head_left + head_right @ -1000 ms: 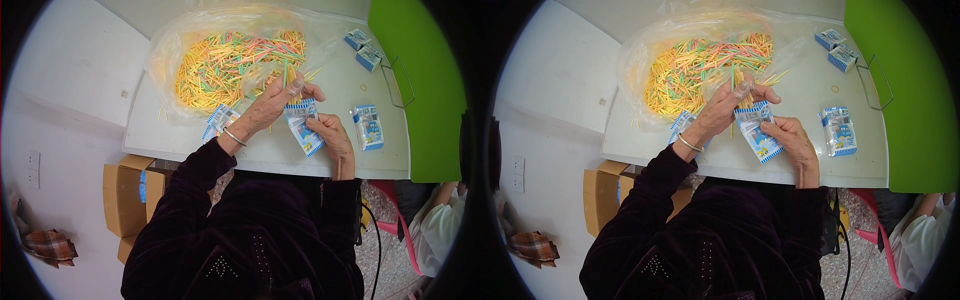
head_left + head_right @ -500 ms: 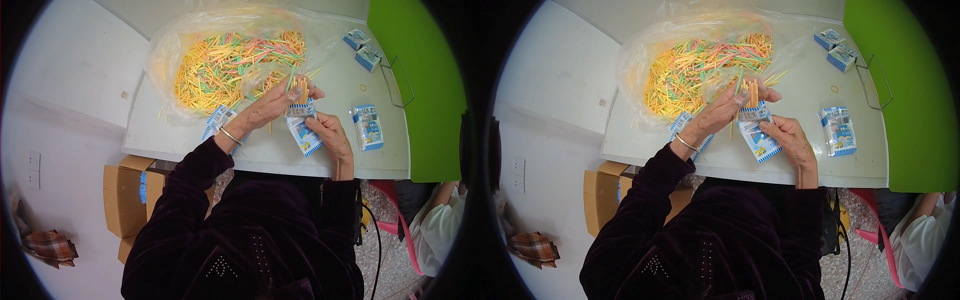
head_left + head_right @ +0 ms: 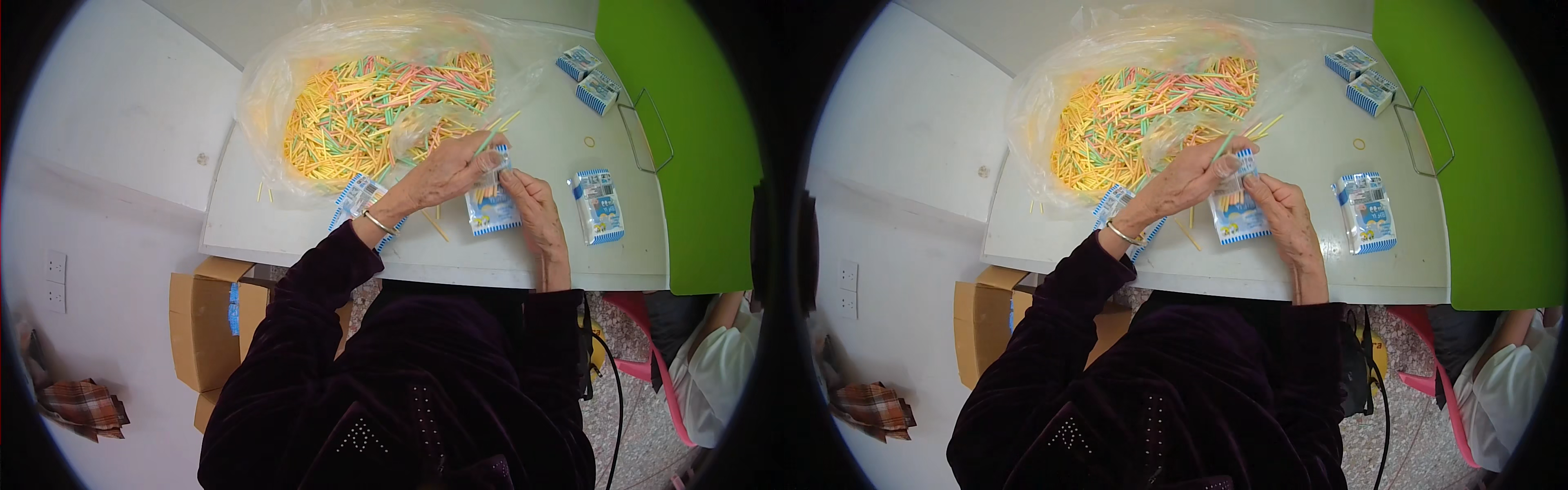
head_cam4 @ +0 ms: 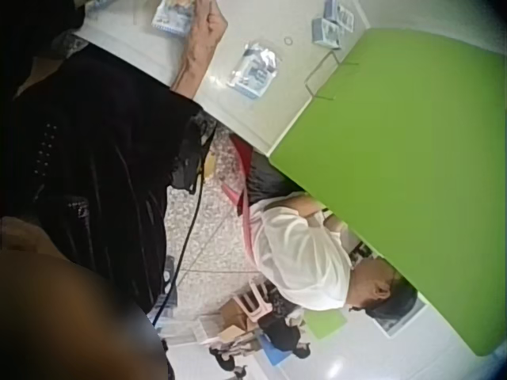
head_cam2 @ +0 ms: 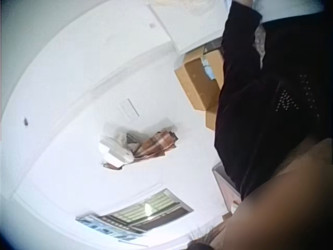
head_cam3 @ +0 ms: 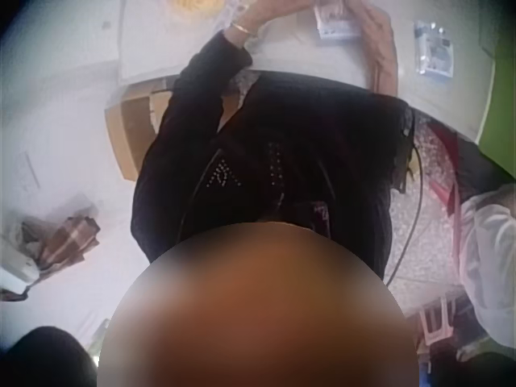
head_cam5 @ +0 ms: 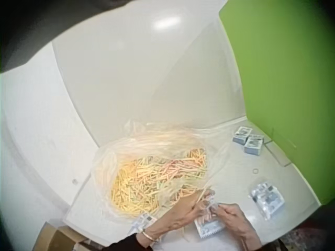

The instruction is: Packaging thin colorful sticks into small plastic packets.

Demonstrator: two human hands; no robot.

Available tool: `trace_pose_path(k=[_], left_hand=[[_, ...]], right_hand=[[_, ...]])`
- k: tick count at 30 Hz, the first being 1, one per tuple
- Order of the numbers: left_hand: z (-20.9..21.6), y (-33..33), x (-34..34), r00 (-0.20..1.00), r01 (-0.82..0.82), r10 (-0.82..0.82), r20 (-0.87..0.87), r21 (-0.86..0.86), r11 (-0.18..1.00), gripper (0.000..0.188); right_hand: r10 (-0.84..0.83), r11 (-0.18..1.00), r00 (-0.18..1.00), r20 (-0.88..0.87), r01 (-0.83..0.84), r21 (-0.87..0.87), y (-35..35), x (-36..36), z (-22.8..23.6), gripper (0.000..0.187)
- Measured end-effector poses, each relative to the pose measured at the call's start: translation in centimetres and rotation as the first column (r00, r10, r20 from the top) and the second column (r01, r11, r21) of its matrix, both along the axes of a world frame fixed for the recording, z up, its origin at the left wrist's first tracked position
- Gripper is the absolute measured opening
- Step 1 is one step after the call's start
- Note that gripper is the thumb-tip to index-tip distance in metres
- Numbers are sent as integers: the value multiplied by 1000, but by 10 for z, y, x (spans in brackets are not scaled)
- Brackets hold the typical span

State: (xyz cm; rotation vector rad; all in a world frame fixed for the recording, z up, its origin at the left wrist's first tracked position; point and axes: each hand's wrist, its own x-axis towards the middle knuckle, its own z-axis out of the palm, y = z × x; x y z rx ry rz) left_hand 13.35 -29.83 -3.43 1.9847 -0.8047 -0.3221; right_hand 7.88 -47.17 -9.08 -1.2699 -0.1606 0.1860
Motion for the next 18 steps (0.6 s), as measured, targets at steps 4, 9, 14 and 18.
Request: trace_pose_path(k=[4, 9, 14, 18], left_hand=[[5, 2, -5, 966, 31, -34, 256, 18, 999, 43], [22, -1, -9, 989, -8, 10, 145, -15, 1000, 34], [30, 26, -1, 993, -87, 89, 81, -25, 996, 25], [18, 60, -16, 959, 1, -125, 256, 433, 901, 27]], right_hand=[[-66, 995, 997, 32, 63, 72, 5, -2, 3, 30], [-201, 973, 978, 48, 194, 122, 8, 0, 1, 34], [-344, 896, 939, -15, 333, 292, -14, 3, -4, 32], [-359, 825, 931, -70, 351, 444, -25, -2, 5, 31]])
